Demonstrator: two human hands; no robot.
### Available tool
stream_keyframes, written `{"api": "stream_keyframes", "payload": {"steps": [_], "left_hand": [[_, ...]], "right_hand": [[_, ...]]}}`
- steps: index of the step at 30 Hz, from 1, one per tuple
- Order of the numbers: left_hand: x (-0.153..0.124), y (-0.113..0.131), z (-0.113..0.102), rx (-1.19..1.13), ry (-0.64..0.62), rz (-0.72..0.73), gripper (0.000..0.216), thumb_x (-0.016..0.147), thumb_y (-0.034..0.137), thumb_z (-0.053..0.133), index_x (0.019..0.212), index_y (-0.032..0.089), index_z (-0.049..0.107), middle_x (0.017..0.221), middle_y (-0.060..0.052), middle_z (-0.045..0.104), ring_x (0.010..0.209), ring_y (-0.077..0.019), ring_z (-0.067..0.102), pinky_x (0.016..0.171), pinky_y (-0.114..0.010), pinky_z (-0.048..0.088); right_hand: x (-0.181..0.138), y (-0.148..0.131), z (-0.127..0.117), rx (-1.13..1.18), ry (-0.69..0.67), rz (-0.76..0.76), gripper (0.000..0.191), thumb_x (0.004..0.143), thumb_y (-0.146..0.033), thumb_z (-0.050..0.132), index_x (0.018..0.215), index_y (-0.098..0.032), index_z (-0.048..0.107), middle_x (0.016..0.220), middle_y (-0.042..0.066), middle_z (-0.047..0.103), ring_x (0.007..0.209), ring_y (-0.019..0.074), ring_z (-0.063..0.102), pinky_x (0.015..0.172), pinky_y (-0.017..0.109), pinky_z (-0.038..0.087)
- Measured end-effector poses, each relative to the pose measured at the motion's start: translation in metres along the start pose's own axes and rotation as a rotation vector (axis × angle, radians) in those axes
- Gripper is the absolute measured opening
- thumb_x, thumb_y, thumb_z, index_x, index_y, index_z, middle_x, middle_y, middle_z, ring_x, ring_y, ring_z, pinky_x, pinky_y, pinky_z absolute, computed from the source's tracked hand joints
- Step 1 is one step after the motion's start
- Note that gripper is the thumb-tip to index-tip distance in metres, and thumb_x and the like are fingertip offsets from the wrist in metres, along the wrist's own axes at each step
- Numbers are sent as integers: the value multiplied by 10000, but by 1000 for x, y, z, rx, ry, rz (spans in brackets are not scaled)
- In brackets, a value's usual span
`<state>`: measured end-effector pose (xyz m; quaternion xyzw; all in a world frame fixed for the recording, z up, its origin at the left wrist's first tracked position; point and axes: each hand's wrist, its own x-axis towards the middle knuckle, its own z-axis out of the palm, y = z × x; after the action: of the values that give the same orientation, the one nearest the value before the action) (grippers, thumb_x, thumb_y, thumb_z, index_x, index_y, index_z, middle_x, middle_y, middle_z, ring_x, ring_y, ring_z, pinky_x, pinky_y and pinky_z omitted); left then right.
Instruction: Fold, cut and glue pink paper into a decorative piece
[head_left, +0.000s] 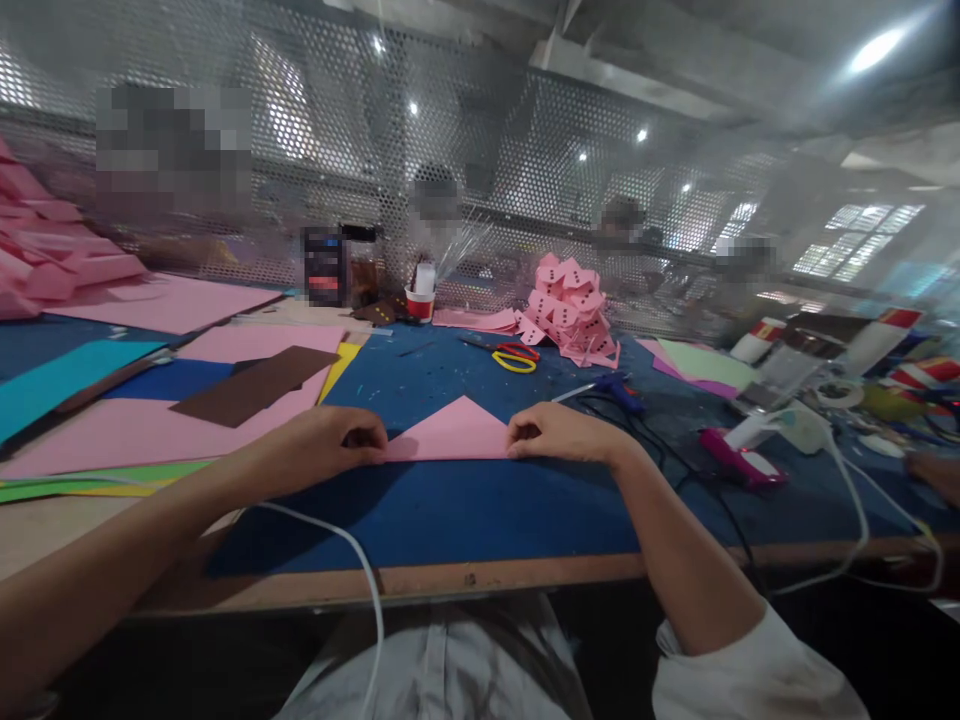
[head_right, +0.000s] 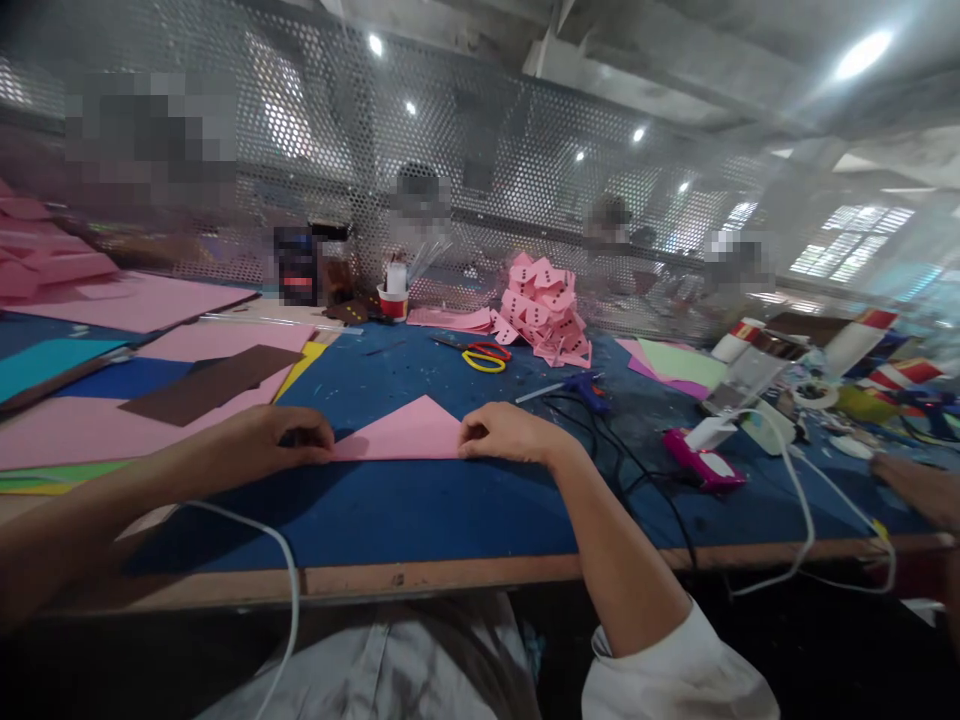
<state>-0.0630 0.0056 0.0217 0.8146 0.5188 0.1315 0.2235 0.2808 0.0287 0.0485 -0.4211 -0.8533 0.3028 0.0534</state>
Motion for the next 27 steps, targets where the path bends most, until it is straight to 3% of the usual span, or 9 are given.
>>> {"api": "stream_keyframes", "payload": {"steps": [17,27], "left_hand": [[4,-10,2,66,43,-50,363,806,605,610,822,256,707,759,-15,724,717,-235,650,630,-293,415],[0,-4,-4,39,21,-21,245,838,478,612,845,253,709,784,-10,725,731,-233,635,637,-291,406]], "right_hand": [[0,9,-2,-78,34,52,211,817,-361,699,893,-171,750,829,27,736,724,153,619,597,229,362],[-1,11,-4,-84,20,65,182,820,-333,686,890,-172,734,821,27,722,721,155,616,588,230,365]]}}
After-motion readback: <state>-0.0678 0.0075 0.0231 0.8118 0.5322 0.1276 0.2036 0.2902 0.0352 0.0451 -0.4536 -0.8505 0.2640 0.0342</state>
